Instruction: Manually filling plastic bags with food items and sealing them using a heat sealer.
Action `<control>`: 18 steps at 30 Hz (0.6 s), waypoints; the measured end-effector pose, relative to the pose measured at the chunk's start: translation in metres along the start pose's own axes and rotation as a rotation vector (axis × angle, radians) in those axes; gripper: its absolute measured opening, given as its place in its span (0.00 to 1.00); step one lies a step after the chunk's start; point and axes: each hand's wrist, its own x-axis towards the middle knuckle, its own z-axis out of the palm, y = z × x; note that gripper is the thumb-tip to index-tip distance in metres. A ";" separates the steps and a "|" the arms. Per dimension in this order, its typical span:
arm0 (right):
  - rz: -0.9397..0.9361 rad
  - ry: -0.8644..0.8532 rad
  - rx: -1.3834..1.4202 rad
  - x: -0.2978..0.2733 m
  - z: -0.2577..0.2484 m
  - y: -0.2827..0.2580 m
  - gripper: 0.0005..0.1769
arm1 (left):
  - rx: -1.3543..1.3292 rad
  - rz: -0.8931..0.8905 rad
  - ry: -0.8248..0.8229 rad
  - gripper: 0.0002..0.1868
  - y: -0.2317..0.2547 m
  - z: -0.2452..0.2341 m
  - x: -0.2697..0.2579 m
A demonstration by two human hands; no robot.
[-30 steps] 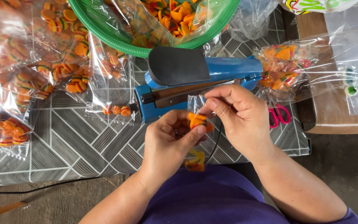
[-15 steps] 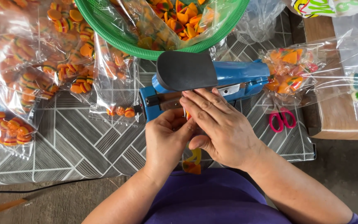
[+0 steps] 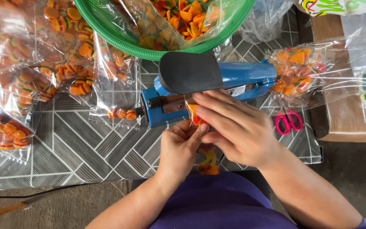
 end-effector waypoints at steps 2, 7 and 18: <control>-0.022 0.139 0.060 -0.008 -0.012 -0.001 0.17 | -0.045 -0.028 0.001 0.13 0.007 0.003 -0.003; 0.028 0.427 -0.222 0.011 -0.035 0.033 0.20 | -0.101 -0.190 0.033 0.17 0.018 0.011 -0.005; 0.896 -0.457 0.162 0.081 -0.031 0.066 0.58 | -0.191 -0.142 0.028 0.17 0.013 0.012 0.000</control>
